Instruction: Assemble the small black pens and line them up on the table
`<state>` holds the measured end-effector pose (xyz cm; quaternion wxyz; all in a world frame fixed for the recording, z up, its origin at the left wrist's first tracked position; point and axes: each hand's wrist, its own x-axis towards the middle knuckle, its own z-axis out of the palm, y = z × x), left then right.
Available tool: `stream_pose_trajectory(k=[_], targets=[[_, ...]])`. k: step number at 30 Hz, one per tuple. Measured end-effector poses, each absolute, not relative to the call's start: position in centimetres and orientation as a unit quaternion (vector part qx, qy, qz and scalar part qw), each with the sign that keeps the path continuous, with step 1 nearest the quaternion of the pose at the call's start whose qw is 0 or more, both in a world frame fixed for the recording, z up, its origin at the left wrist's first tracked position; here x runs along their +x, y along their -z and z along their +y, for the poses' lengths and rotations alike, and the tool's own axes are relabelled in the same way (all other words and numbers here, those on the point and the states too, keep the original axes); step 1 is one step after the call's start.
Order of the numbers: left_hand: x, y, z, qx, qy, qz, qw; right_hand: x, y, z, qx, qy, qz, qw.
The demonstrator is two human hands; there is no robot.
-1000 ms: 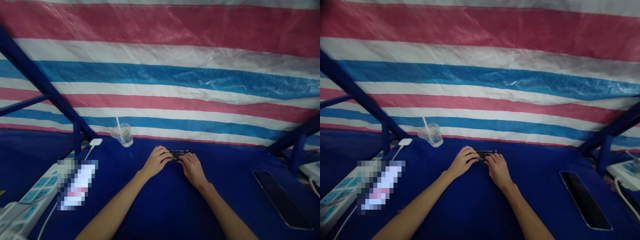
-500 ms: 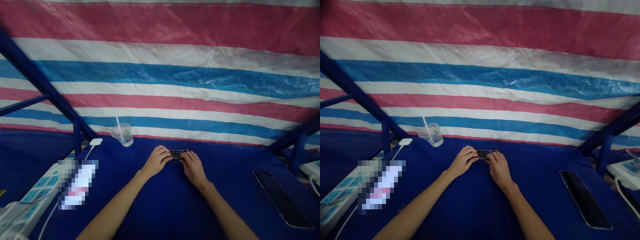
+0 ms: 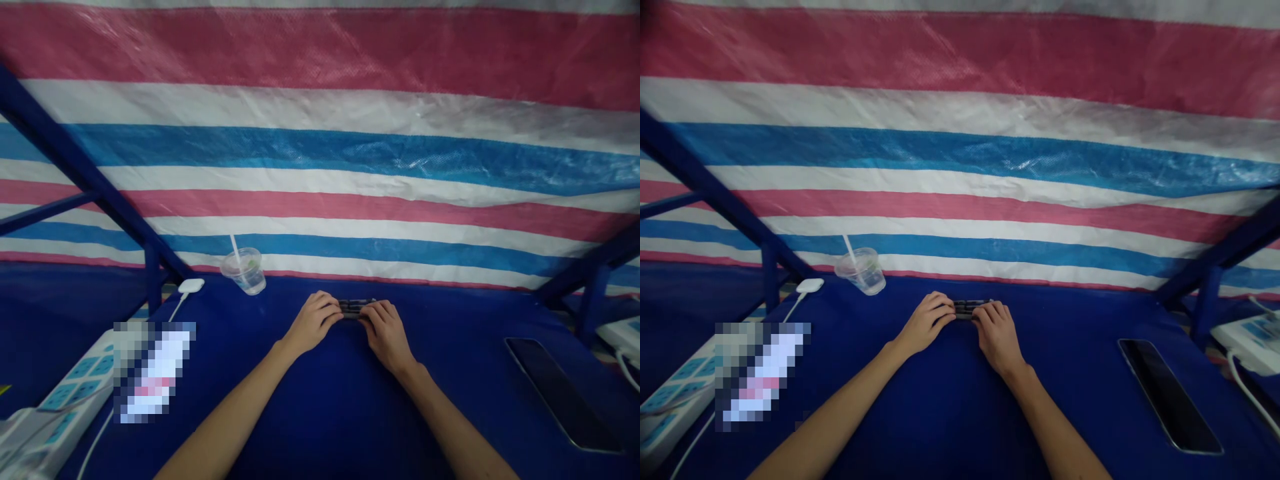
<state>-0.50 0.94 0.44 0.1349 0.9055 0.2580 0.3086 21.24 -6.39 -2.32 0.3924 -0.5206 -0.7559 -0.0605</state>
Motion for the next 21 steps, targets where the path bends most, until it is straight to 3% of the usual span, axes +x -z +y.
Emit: stream_pose_trajectory(k=[14, 21], targets=[[-0.61, 0.30, 1.32, 0.899, -0.345, 0.237, 0.126, 21.16, 2.67, -6.21, -0.531, 0.065, -0.768, 0.353], [-0.59, -0.08, 1.12, 0.892, -0.364, 0.239, 0.119, 20.83, 2.27, -6.55, -0.544, 0.040, -0.736, 0.402]])
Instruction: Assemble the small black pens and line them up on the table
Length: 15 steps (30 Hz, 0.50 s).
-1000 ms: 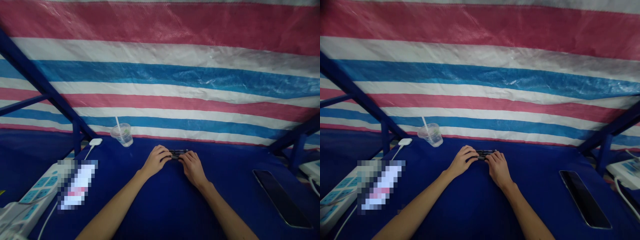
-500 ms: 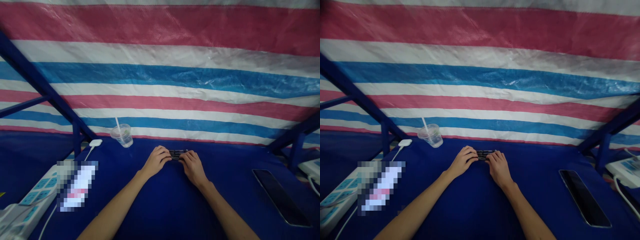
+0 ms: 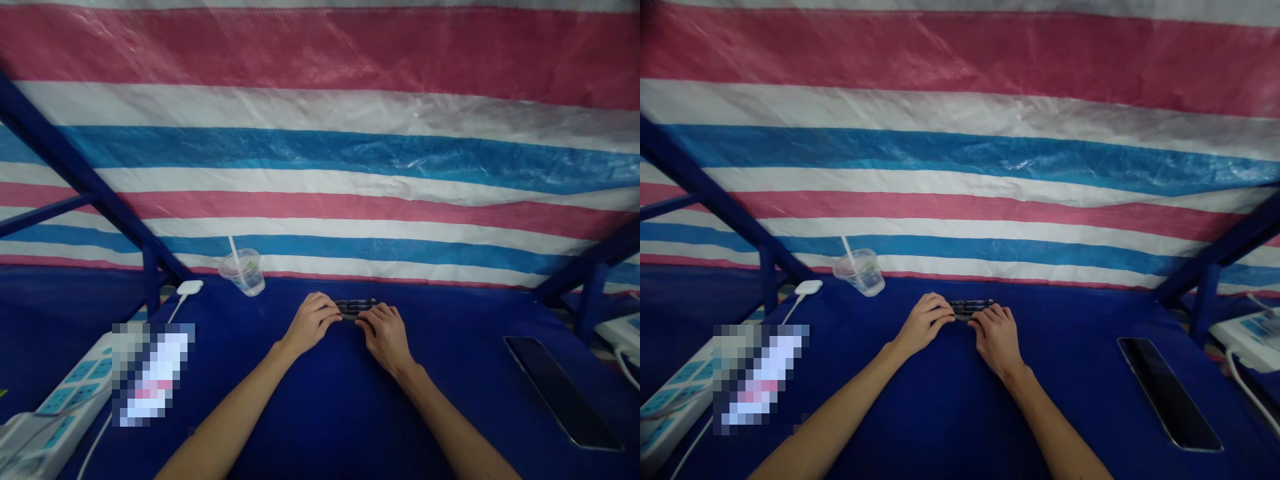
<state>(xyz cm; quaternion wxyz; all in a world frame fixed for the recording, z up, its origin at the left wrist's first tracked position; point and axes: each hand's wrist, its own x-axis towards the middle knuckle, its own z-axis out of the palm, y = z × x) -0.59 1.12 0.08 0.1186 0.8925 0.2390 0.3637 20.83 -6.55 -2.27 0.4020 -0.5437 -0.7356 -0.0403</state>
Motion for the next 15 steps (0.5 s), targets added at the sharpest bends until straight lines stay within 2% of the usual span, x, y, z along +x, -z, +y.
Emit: stream_pose_trajectory(k=[4, 7, 9, 12, 15], targets=[[-0.7, -0.1, 1.2, 0.874, -0.386, 0.265, 0.130, 21.3, 1.6, -6.8, -0.586, -0.043, -0.640, 0.494], [-0.7, -0.2, 1.2, 0.867, -0.387, 0.283, 0.135, 22.1, 1.3, -6.7, -0.585, -0.234, -0.529, 0.568], [-0.7, -0.2, 1.3, 0.865, -0.383, 0.294, 0.138, 22.6, 1.1, -6.3, -0.529, -0.379, -0.452, 0.610], [-0.7, -0.1, 1.3, 0.865, -0.376, 0.303, 0.138, 23.1, 0.9, -5.8, -0.416, -0.553, -0.371, 0.619], [-0.7, -0.1, 1.3, 0.866, -0.371, 0.305, 0.139, 23.3, 0.8, -5.7, -0.335, -0.652, -0.324, 0.598]])
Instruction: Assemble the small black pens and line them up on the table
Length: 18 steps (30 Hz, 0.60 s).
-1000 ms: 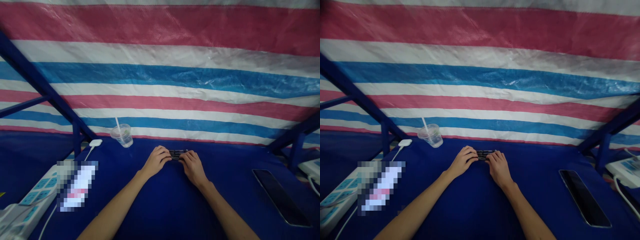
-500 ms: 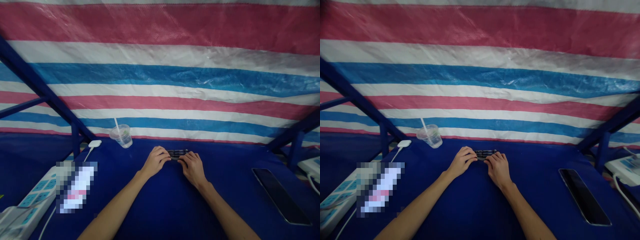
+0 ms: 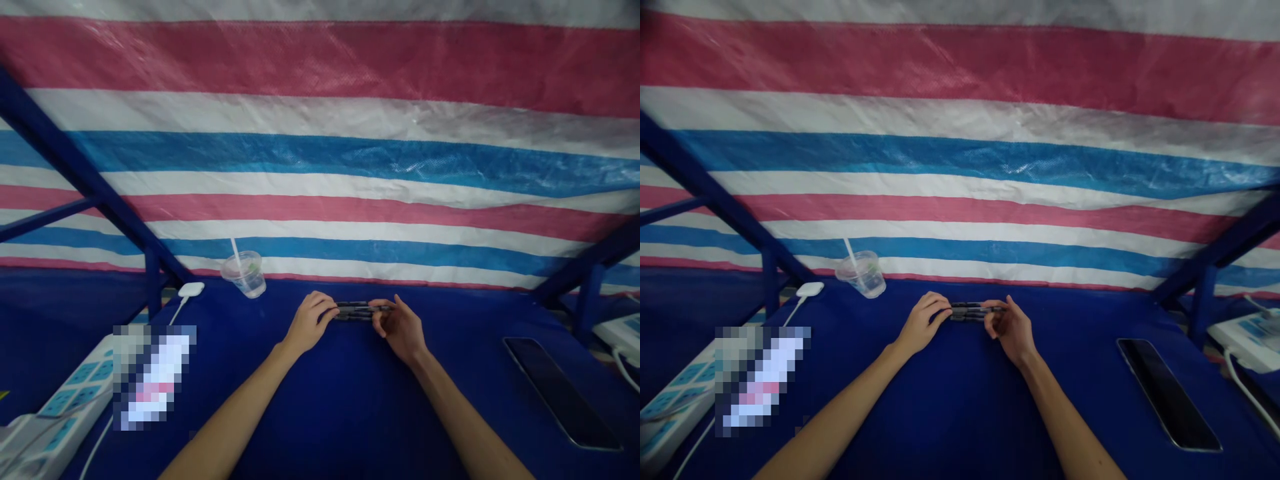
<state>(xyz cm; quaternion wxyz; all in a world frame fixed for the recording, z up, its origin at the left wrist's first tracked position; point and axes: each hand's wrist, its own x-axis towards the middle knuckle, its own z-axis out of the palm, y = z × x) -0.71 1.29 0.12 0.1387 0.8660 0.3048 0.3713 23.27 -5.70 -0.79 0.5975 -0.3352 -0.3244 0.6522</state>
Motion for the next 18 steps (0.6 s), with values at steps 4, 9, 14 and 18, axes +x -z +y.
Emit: stream_pose_trajectory(k=[4, 9, 14, 18], targets=[[-0.65, -0.26, 1.16, 0.872, -0.357, 0.299, 0.148, 23.19, 1.10, -5.82, -0.300, -0.670, -0.301, 0.608], [-0.61, -0.47, 1.02, 0.876, -0.354, 0.289, 0.155, 23.12, 1.63, -5.77, -0.283, -0.669, -0.303, 0.617], [-0.65, -0.35, 1.09, 0.874, -0.358, 0.291, 0.155, 23.18, 1.60, -5.75, -0.273, -0.684, -0.299, 0.606], [-0.63, -0.33, 1.11, 0.875, -0.352, 0.291, 0.158, 23.26, 1.50, -5.84, -0.270, -0.683, -0.307, 0.605]])
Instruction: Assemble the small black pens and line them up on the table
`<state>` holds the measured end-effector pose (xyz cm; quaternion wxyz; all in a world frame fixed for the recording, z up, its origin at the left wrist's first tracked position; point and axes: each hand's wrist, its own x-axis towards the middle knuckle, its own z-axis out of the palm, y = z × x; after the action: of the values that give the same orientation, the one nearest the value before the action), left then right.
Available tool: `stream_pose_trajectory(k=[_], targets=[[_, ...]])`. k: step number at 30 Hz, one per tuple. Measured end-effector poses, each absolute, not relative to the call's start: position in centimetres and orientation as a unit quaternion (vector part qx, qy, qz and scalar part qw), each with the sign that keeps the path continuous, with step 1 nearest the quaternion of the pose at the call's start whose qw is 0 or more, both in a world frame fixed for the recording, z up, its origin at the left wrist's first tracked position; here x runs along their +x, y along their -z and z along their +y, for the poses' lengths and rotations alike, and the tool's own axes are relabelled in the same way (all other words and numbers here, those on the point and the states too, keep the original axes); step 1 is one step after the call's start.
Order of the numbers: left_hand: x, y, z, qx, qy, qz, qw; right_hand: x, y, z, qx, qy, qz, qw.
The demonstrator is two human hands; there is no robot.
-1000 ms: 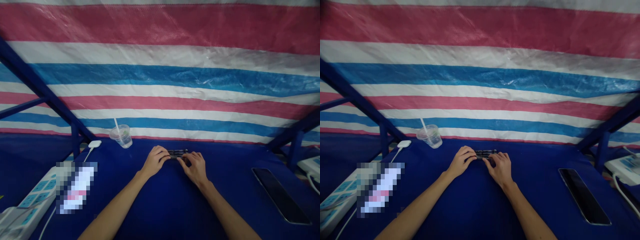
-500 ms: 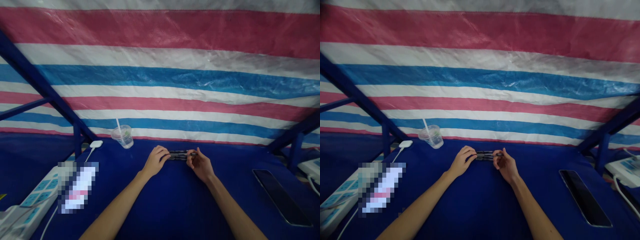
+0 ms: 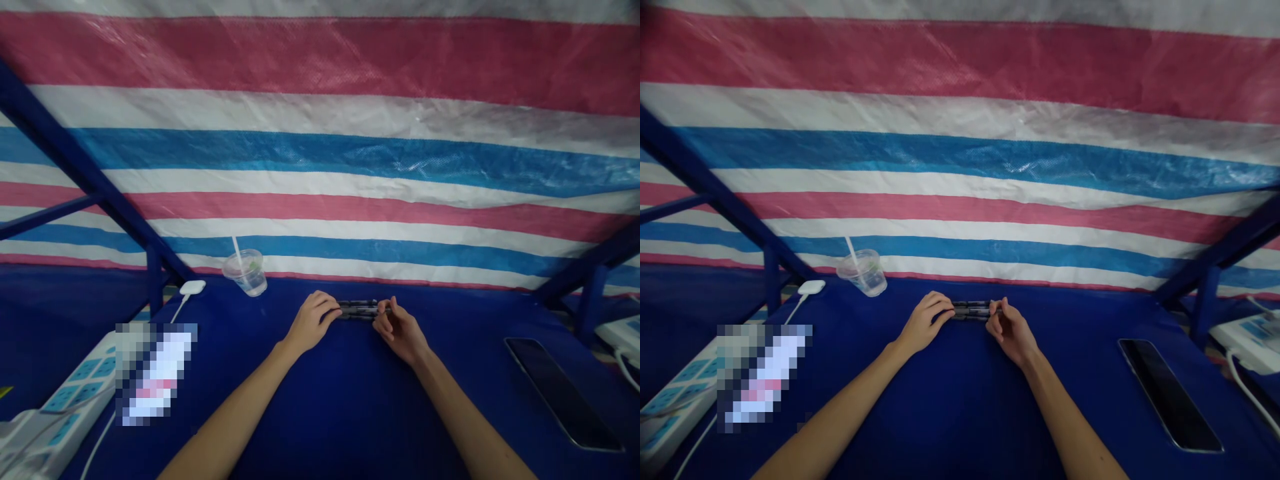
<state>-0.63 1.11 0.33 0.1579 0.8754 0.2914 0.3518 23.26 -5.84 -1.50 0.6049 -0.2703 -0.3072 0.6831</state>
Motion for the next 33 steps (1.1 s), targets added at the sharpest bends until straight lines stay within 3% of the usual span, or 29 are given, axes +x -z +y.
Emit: stream_pose_trajectory(k=[6, 12, 22, 33], targets=[[-0.6, 0.0, 1.1, 0.871, -0.355, 0.295, 0.168, 23.2, 1.4, -5.7, -0.299, -0.661, -0.315, 0.612], [-0.8, -0.4, 2.2, 0.809, -0.415, 0.345, 0.233, 23.7, 0.8, -5.1, -0.405, -0.566, -0.386, 0.606], [-0.8, -1.7, 5.3, 0.837, -0.344, 0.356, 0.232, 26.0, 1.8, -1.2, -0.583, -0.272, -0.554, 0.528], [-0.7, 0.3, 5.2, 0.871, -0.251, 0.371, 0.202, 25.5, 2.9, -0.4, -0.614, -0.229, -0.607, 0.450]])
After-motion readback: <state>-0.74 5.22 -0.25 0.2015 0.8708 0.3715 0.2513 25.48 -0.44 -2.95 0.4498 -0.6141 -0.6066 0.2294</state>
